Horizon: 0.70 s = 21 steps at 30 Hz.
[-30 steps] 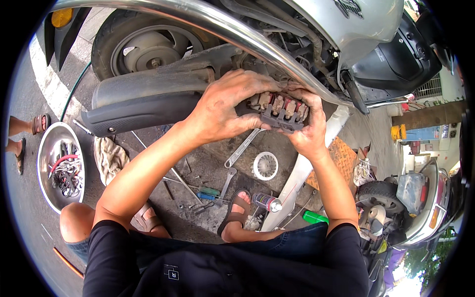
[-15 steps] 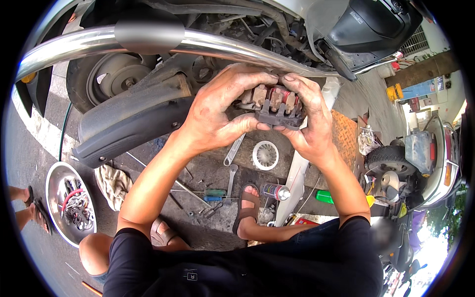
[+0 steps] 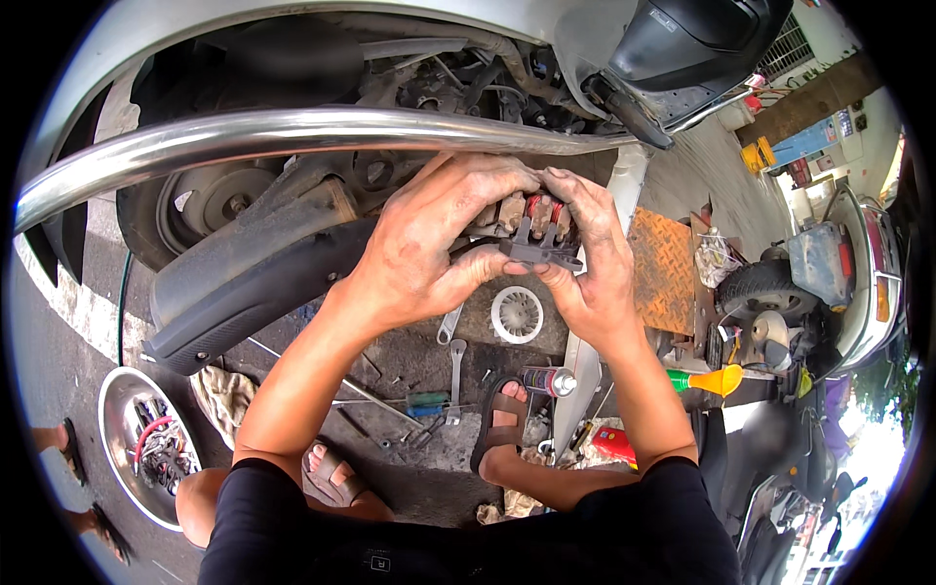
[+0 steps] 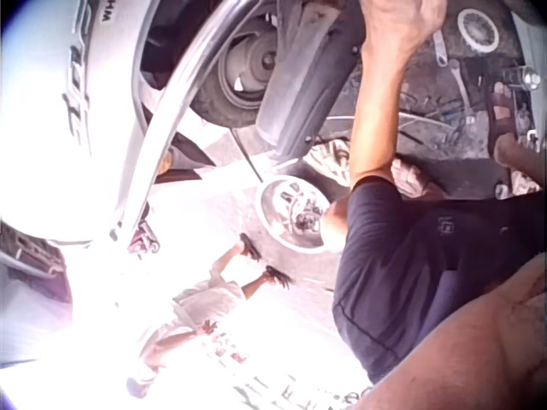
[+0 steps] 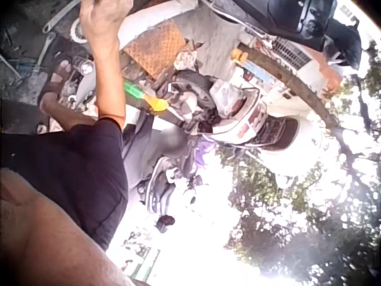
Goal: The person handles a motorcycle stator component by hand, turning it over and placing it into the engine housing area of the vehicle.
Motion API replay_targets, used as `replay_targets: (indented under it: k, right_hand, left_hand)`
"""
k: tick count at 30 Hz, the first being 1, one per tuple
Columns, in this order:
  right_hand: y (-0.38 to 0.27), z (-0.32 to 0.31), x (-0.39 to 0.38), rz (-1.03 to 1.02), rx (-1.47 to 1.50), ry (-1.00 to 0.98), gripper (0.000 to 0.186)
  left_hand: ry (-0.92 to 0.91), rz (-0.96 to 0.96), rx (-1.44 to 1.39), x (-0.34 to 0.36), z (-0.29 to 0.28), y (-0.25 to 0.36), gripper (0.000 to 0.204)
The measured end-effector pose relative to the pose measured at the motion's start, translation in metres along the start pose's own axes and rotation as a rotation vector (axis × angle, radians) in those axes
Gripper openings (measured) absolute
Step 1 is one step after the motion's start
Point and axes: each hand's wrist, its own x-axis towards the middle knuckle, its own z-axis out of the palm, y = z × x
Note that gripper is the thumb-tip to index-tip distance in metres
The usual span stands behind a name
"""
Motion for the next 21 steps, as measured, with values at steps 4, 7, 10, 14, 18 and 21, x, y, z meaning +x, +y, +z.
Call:
replay_targets:
  k: [4,7,10,14,18,21]
  right_hand:
    - [-0.011,-0.006,0.007,0.025,-0.098,-0.056,0.067]
    - [-0.019,-0.009,0.011,0.005,-0.125,-0.084,0.07]
    - [-0.034,-0.004,0.009,0.074,-0.127,-0.011,0.065]
    - [-0.04,0.001,0.009,0.123,-0.108,0.036,0.058]
    - [-0.043,0.0,0.01,0.114,-0.131,0.052,0.058]
    - [-0.043,-0.001,0.008,0.138,-0.11,0.071,0.058]
  left_hand:
    - [0.034,0.006,-0.024,0.001,-0.003,0.001,0.055]
    - [0.055,-0.019,-0.066,0.0,-0.004,0.006,0.056]
    - [0.07,-0.021,-0.096,0.002,-0.01,0.014,0.058]
    - [0.096,-0.079,-0.165,-0.002,-0.01,0.015,0.059]
    - [0.097,-0.076,-0.138,0.0,-0.013,0.019,0.058]
    - [0.104,-0.062,-0.133,0.001,-0.011,0.022,0.058]
